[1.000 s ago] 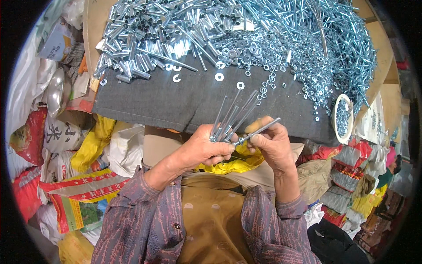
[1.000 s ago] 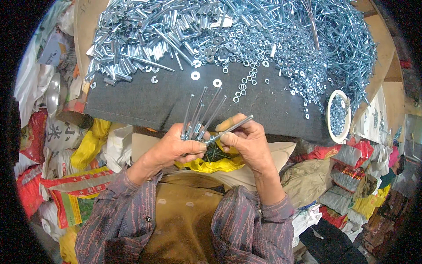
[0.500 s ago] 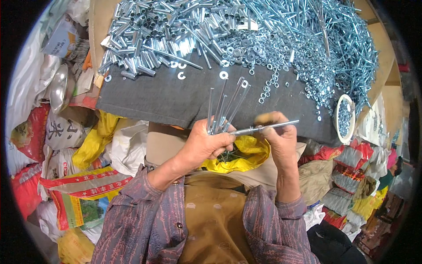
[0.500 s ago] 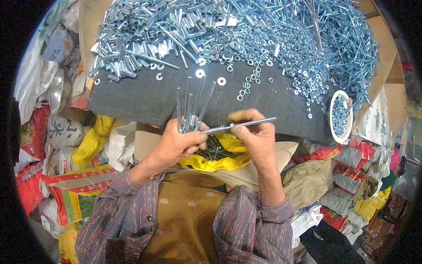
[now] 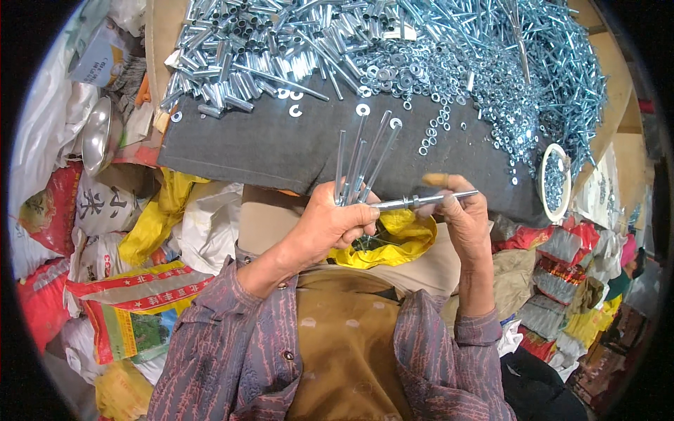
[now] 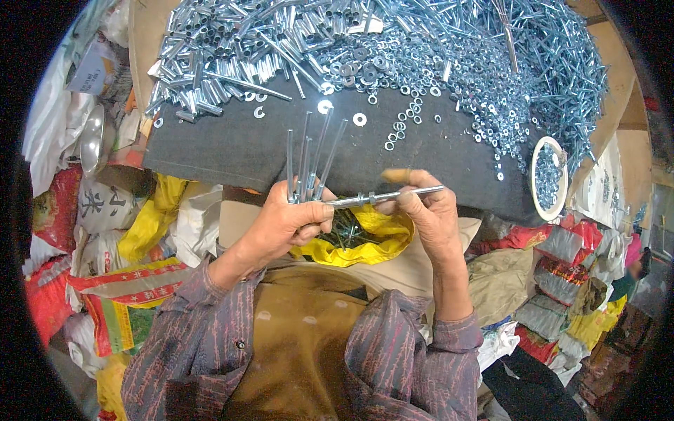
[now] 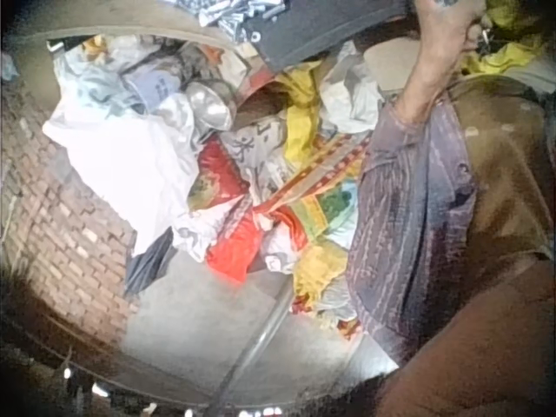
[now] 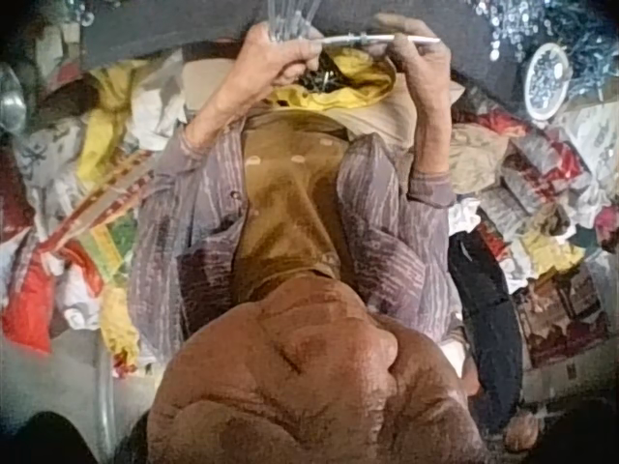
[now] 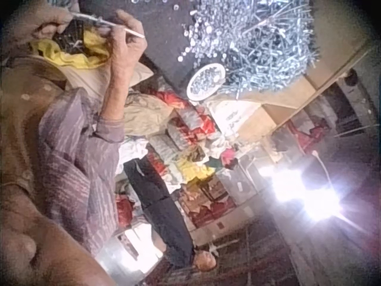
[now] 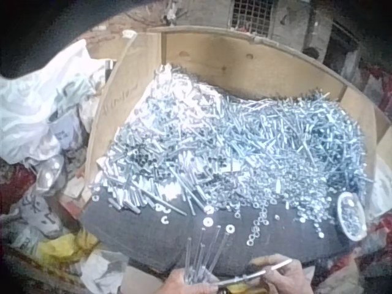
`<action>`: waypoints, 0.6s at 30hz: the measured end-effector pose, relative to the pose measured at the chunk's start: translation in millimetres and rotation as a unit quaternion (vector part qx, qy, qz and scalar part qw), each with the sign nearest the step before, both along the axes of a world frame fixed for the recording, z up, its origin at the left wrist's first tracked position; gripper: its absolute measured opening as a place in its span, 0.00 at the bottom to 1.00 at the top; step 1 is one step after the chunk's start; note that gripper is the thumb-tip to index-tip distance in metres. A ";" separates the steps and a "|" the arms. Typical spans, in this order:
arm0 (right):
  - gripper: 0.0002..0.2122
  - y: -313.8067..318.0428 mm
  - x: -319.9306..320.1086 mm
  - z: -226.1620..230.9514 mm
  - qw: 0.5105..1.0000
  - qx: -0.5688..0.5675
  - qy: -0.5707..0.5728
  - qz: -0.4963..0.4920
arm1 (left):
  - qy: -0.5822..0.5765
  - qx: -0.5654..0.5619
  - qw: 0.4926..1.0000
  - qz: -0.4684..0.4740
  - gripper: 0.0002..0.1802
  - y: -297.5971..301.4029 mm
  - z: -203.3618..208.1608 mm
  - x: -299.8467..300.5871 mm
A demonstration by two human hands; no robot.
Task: Assembling long bolts by putting washers and nuts onto them.
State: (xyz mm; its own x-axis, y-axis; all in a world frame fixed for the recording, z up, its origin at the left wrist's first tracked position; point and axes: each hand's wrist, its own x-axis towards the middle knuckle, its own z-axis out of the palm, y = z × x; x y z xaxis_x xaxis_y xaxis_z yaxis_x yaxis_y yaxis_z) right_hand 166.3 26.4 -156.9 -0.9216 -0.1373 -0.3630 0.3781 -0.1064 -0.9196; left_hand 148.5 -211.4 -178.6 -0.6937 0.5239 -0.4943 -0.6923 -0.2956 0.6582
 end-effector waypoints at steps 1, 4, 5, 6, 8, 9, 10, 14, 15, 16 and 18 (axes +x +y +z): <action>0.20 -8.5 -1.8 -0.4 0.998 -0.004 0.049 -0.044 | -0.005 0.007 1.000 -0.006 0.10 0.4 2.0 -1.4; 0.22 4.7 -4.9 -5.8 0.996 -0.009 0.084 -0.018 | -0.015 0.020 1.000 -0.010 0.10 0.5 1.9 -4.3; 0.23 10.9 -4.4 -7.1 0.996 -0.008 0.070 0.050 | -0.018 0.026 0.999 -0.010 0.10 0.4 1.5 -4.9; 0.23 9.3 -5.2 -5.2 0.996 -0.009 0.070 0.050 | -0.018 0.026 0.999 -0.010 0.10 -0.3 1.5 -6.1; 0.24 1.0 -6.9 1.0 0.999 0.020 0.043 0.011 | -0.037 0.035 0.999 0.000 0.10 -2.0 2.1 -8.3; 0.23 -12.2 -9.4 0.0 0.992 -0.003 0.099 -0.073 | -0.037 0.035 0.999 0.001 0.10 0.1 3.1 -7.7; 0.23 -8.6 -9.9 -0.5 0.993 -0.003 0.098 -0.072 | -0.038 0.028 0.999 -0.002 0.10 3.8 4.9 -6.5; 0.23 14.1 -8.5 -8.1 0.991 -0.075 -0.002 0.111 | -0.051 0.045 0.998 0.012 0.10 -2.1 4.4 -9.1; 0.23 -4.6 -8.7 -9.0 0.998 -0.034 0.046 0.018 | -0.050 0.041 0.998 0.018 0.10 -2.3 3.4 -9.4; 0.23 -15.2 -7.5 -6.2 0.992 0.013 0.093 -0.079 | -0.060 0.046 0.997 0.006 0.10 0.1 3.0 -8.6; 0.23 -11.2 -9.0 -1.1 0.990 -0.017 0.115 -0.085 | -0.069 0.050 0.996 -0.004 0.09 3.1 4.4 -6.0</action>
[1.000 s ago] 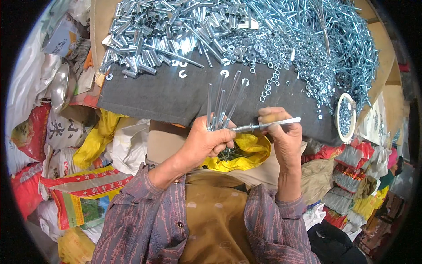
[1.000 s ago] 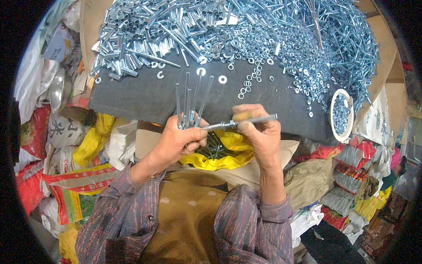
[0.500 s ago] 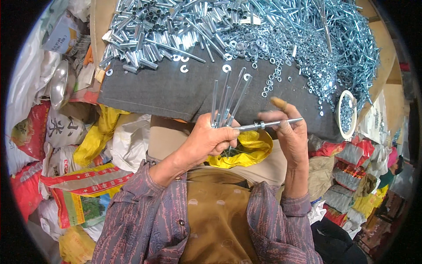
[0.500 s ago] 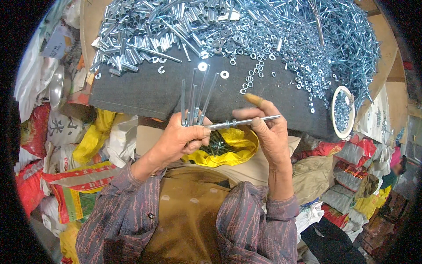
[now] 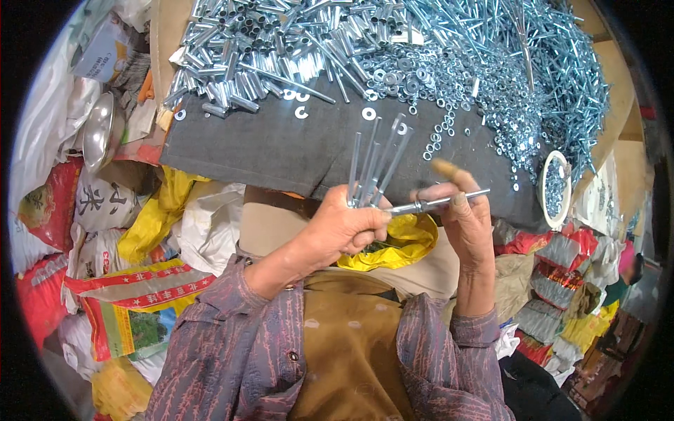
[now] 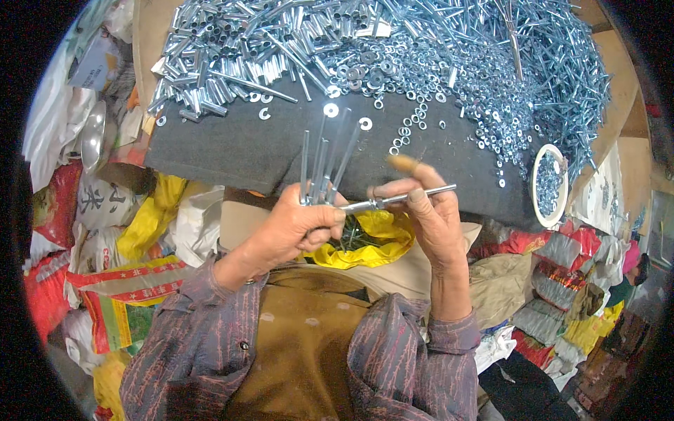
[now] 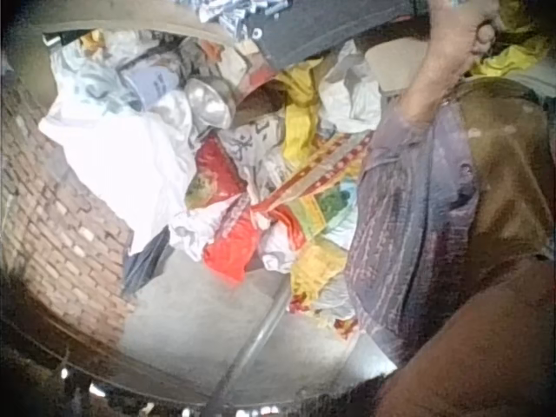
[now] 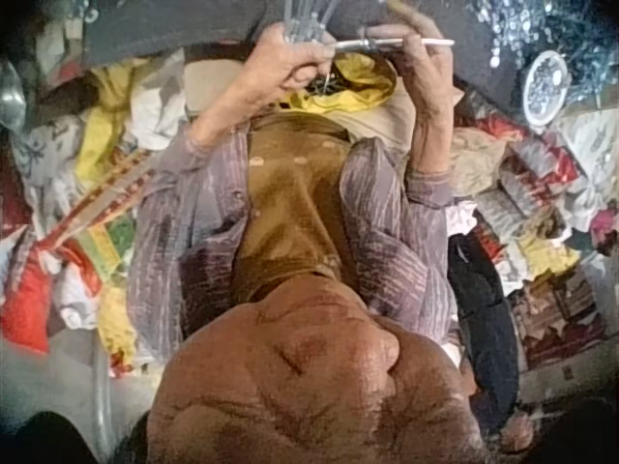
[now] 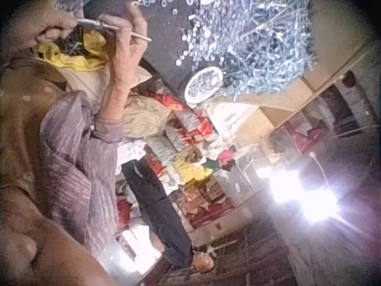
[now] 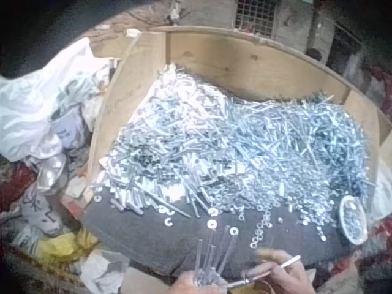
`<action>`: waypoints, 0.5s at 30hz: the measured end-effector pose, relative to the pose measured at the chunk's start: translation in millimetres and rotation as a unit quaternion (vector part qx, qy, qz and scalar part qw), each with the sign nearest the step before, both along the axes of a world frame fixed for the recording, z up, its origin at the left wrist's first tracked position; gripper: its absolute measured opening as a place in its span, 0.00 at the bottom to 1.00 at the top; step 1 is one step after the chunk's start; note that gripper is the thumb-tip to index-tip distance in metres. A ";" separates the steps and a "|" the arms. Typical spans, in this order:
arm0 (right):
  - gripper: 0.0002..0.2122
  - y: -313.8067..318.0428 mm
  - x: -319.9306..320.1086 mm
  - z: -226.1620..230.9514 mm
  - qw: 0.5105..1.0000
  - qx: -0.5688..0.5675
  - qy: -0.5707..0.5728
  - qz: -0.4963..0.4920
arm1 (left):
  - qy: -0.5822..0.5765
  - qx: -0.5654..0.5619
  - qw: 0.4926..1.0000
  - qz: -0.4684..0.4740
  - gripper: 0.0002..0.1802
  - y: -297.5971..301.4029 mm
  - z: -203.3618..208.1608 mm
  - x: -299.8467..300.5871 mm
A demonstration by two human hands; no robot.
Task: Assembling long bolts by putting washers and nuts onto them.
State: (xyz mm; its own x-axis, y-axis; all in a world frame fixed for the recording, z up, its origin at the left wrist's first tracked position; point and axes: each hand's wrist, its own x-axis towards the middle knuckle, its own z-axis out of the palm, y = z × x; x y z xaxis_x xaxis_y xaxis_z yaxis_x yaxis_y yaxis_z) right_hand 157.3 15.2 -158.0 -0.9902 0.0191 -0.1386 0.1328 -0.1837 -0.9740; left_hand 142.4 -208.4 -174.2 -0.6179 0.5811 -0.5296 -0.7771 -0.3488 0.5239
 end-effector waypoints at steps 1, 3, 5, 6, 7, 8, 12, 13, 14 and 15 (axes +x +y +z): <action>0.22 11.0 0.5 1.0 0.996 -0.002 -0.044 0.073 | -0.001 -0.003 1.000 -0.002 0.09 -0.2 1.0 1.7; 0.18 18.5 1.8 0.4 0.982 -0.035 -0.121 0.141 | 0.010 -0.010 1.000 0.019 0.09 -2.7 -1.9 1.5; 0.16 -1.0 7.4 -3.7 0.992 -0.025 -0.095 0.077 | 0.008 -0.004 1.000 0.015 0.09 -1.3 0.9 -1.4; 0.15 -10.3 8.9 -3.0 0.997 -0.012 -0.072 0.012 | 0.002 0.004 1.000 0.011 0.10 -0.2 1.8 -1.5; 0.12 -13.2 9.0 -3.7 0.995 0.003 -0.071 0.068 | 0.036 -0.057 0.998 -0.012 0.08 5.3 2.3 4.2; 0.06 -24.9 9.4 -1.6 0.991 -0.039 -0.123 0.024 | 0.036 -0.057 0.998 -0.011 0.08 10.1 -3.2 10.2; 0.09 -46.8 14.4 -15.1 0.994 0.009 -0.103 -0.035 | 0.437 -0.337 0.830 0.080 0.08 12.3 -11.8 25.0; 0.09 -48.5 16.6 -16.8 0.993 -0.007 -0.102 -0.053 | 0.458 -0.329 0.823 0.065 0.09 10.7 -12.9 25.4; 0.09 -46.4 19.3 -17.9 0.993 -0.007 -0.103 -0.053 | 0.479 -0.321 0.816 0.049 0.10 8.6 -14.2 25.5; 0.09 -40.1 22.7 -18.1 0.994 0.010 -0.108 -0.026 | 0.478 -0.320 0.817 0.049 0.10 5.1 -13.9 24.0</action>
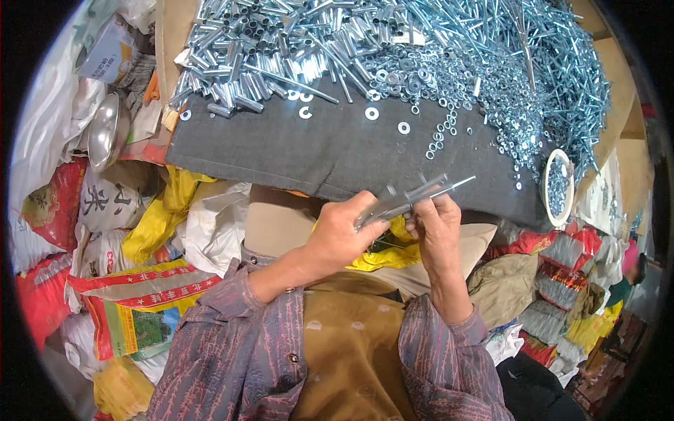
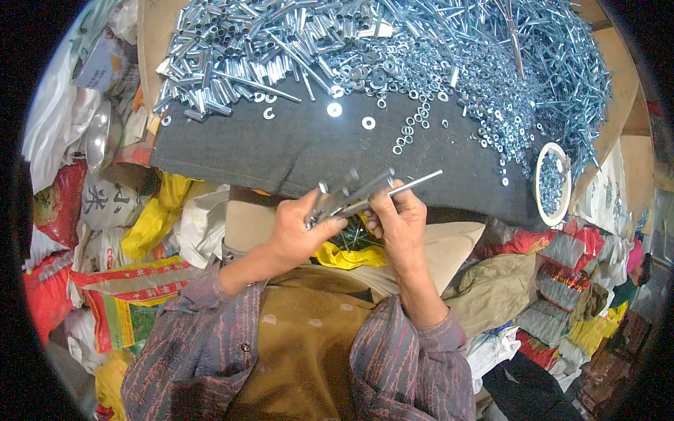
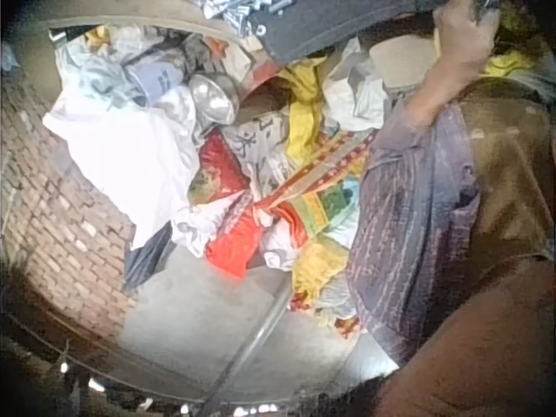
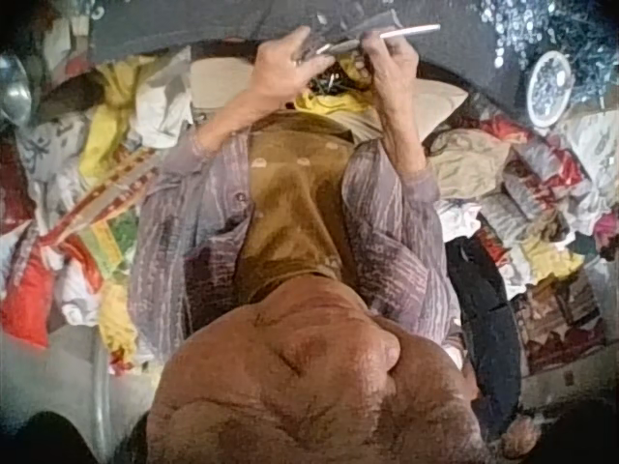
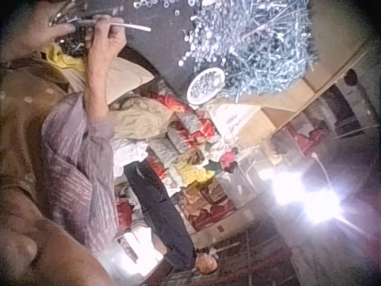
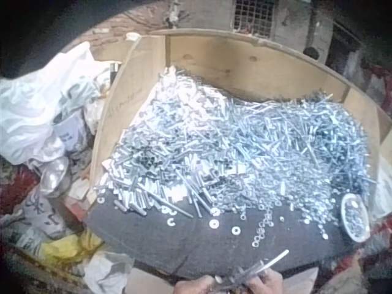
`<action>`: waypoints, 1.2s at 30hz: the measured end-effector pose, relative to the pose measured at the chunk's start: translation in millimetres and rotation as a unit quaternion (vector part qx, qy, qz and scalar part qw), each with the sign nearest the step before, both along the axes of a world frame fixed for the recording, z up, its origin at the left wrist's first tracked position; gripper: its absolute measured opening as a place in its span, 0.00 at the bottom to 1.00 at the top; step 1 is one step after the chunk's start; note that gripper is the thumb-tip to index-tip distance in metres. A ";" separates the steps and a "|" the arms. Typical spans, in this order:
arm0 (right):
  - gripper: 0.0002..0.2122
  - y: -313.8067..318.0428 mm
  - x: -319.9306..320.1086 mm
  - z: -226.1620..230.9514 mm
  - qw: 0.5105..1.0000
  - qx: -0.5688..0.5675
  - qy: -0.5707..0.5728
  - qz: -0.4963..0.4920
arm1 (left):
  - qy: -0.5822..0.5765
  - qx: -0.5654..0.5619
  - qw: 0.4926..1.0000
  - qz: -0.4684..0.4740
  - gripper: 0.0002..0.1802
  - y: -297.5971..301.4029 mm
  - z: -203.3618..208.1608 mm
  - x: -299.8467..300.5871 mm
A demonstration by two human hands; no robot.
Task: Assembling long bolts by putting washers and nuts onto them.
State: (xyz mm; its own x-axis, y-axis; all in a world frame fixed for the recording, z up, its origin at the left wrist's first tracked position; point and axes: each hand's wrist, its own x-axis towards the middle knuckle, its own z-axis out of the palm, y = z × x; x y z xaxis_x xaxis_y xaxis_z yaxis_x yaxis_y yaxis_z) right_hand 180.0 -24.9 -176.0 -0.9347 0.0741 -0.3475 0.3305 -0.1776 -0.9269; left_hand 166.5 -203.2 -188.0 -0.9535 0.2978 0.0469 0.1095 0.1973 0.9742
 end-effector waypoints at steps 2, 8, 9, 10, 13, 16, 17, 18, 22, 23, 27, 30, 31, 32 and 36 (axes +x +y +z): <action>0.10 19.3 3.2 -1.1 0.997 0.031 -0.018 0.074 | -0.230 0.117 0.966 -0.022 0.11 -10.0 3.8 -7.9; 0.10 30.1 -45.6 20.1 0.925 0.344 0.148 0.059 | -0.380 0.248 0.890 -0.038 0.13 -17.9 10.4 -12.1; 0.10 33.3 -58.5 13.2 0.895 0.402 0.190 0.027 | -0.378 0.251 0.890 -0.041 0.13 -14.2 13.4 -11.4; 0.10 37.9 -70.2 4.1 0.894 0.405 0.189 0.026 | -0.365 0.238 0.899 -0.039 0.12 -9.7 15.0 -11.5; 0.07 43.6 -91.2 -8.2 0.793 0.562 0.232 0.046 | -0.334 0.232 0.913 -0.026 0.11 -9.1 15.4 -13.0; 0.04 44.8 -95.4 -7.3 0.774 0.585 0.237 0.054 | -0.347 0.253 0.903 0.013 0.10 -13.9 15.2 -14.3; 0.04 47.0 -96.0 -5.8 0.798 0.551 0.239 0.053 | -0.358 0.273 0.893 0.014 0.09 -15.2 14.9 -15.5; 0.04 50.0 -96.4 -4.3 0.820 0.517 0.241 0.052 | -0.369 0.292 0.882 0.014 0.08 -15.9 15.0 -17.1; 0.03 62.2 -97.3 -1.2 0.874 0.430 0.227 0.010 | -0.406 0.328 0.853 0.012 0.08 -17.1 17.3 -22.3; 0.03 61.3 -94.5 3.5 0.874 0.429 0.228 0.010 | -0.408 0.337 0.848 0.021 0.09 -17.6 16.4 -22.5; 0.08 15.3 -93.0 22.4 0.908 0.349 0.216 0.080 | -0.407 0.332 0.849 0.052 0.08 -14.6 13.6 -20.0; 0.11 4.3 -99.3 4.6 0.838 0.471 0.245 0.126 | -0.405 0.324 0.853 0.050 0.08 -10.9 13.9 -18.7; 0.11 3.8 -99.5 -0.8 0.805 0.526 0.244 0.122 | -0.404 0.325 0.854 0.049 0.08 -10.5 13.9 -18.5; 0.10 2.8 -100.2 -2.7 0.769 0.580 0.241 0.117 | -0.400 0.318 0.858 0.051 0.08 -10.4 13.7 -18.1; 0.08 -6.7 -100.2 -3.1 0.724 0.615 0.293 0.115 | -0.404 0.302 0.861 0.066 0.08 -12.3 12.2 -14.0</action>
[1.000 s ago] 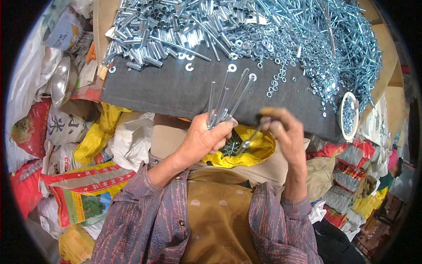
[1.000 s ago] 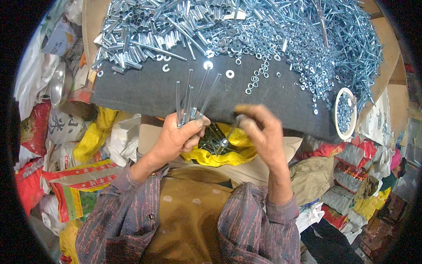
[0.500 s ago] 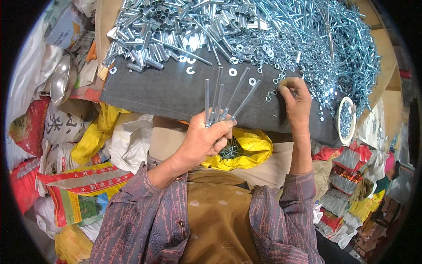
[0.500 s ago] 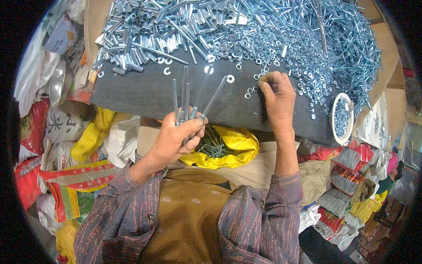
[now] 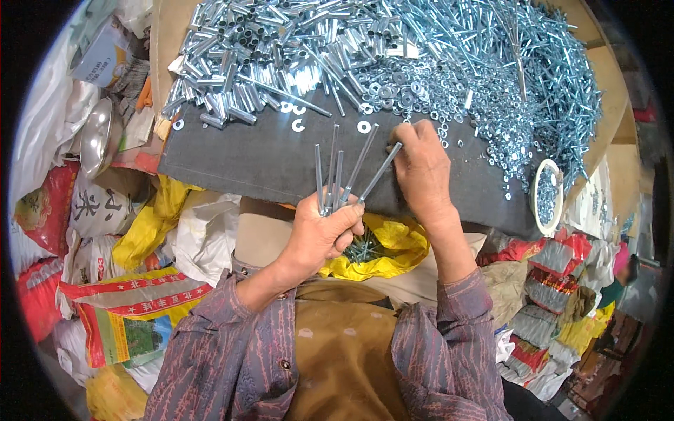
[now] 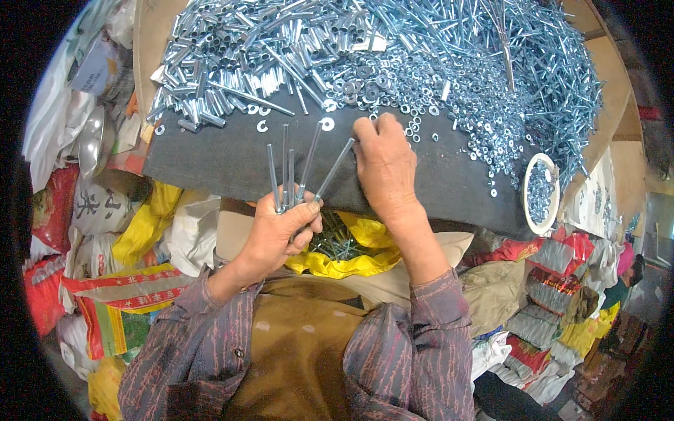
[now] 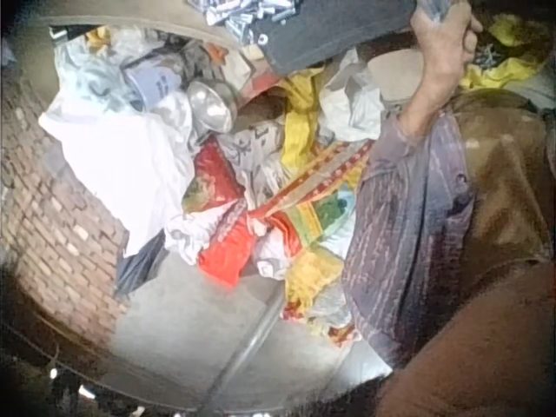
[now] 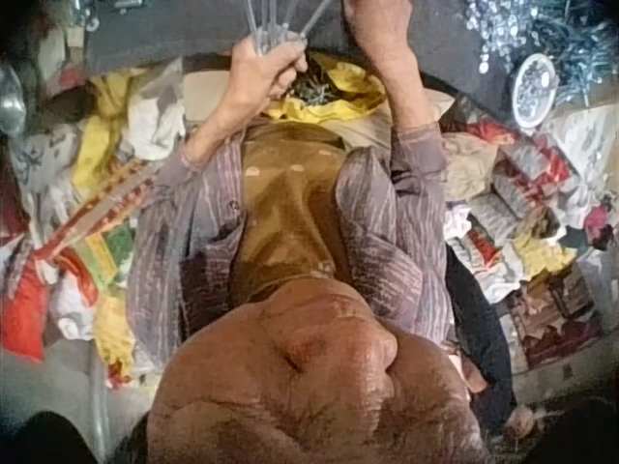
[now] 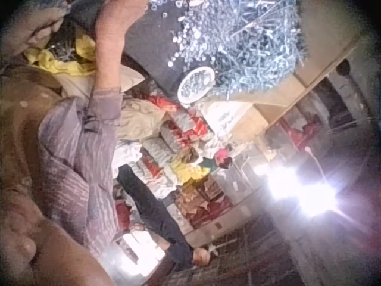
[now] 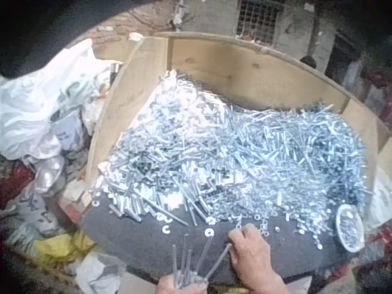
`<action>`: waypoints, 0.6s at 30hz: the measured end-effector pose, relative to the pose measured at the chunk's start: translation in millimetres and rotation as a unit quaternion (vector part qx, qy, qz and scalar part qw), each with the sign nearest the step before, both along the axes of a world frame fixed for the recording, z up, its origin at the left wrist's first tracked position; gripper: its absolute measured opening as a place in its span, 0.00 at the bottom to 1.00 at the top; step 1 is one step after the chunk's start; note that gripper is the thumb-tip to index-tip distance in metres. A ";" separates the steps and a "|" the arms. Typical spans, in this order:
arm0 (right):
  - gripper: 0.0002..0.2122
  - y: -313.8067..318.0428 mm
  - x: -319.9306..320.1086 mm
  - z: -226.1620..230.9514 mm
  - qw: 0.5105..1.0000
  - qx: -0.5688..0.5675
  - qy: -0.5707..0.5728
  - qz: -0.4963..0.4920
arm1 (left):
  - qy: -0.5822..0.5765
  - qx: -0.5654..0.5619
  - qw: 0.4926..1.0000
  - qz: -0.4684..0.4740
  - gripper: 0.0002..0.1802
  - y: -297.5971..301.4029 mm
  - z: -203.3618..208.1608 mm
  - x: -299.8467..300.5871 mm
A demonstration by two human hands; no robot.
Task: Assembling long bolts by putting washers and nuts onto them.
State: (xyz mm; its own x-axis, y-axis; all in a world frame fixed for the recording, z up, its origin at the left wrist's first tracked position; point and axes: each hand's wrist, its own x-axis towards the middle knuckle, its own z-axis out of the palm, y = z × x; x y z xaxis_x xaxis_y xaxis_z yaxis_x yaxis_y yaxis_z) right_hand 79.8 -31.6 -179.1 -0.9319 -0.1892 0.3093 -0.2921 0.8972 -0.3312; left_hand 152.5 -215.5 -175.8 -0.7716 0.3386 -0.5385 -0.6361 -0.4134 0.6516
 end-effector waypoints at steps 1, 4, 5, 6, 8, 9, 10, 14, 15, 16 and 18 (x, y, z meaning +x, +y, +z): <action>0.08 2.0 0.4 0.2 1.000 0.003 0.002 -0.003 | 0.002 0.003 1.000 -0.003 0.08 0.7 0.0 -0.7; 0.07 14.6 -1.1 -2.6 0.998 -0.051 0.014 0.045 | 0.009 0.001 1.000 -0.001 0.09 1.2 -0.9 -1.6; 0.07 21.7 0.9 1.1 0.998 -0.051 0.016 0.045 | 0.011 -0.005 1.000 -0.001 0.09 1.3 -1.2 -1.0; 0.06 24.9 5.5 7.4 0.965 -0.246 -0.087 0.011 | 0.011 -0.013 1.000 0.003 0.09 0.4 -3.0 0.3; 0.02 23.2 16.2 24.0 0.840 -0.506 -0.194 -0.012 | 0.014 -0.036 0.999 -0.013 0.10 0.0 -5.3 4.6; 0.02 22.0 19.6 25.8 0.841 -0.506 -0.191 -0.014 | 0.024 -0.056 0.998 -0.033 0.11 1.3 -5.8 3.0; 0.03 20.6 23.0 27.2 0.817 -0.537 -0.209 -0.010 | 0.026 -0.055 0.997 -0.036 0.11 2.7 -6.1 2.8; 0.04 33.1 28.4 27.7 0.743 -0.616 -0.260 0.008 | 0.082 -0.110 0.989 -0.052 0.09 5.7 -5.4 4.3; 0.04 37.1 29.2 27.8 0.709 -0.645 -0.285 0.018 | 0.119 -0.146 0.980 -0.060 0.07 6.0 -5.5 4.5; 0.04 40.0 29.9 27.4 0.709 -0.646 -0.284 0.017 | 0.118 -0.146 0.980 -0.061 0.07 6.2 -6.7 5.1; 0.04 45.5 31.7 26.0 0.611 -0.713 -0.341 0.031 | 0.195 -0.184 0.962 -0.051 0.05 6.2 -11.1 6.0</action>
State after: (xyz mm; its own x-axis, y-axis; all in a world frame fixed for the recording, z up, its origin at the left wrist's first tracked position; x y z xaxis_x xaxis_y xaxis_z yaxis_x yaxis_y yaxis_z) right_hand 111.5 13.9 -153.1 -0.9407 -0.2225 -0.2559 0.3321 -0.4524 -0.8277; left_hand 158.5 -209.3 -186.9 -0.9119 0.2656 -0.3129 -0.3390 -0.0574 0.9390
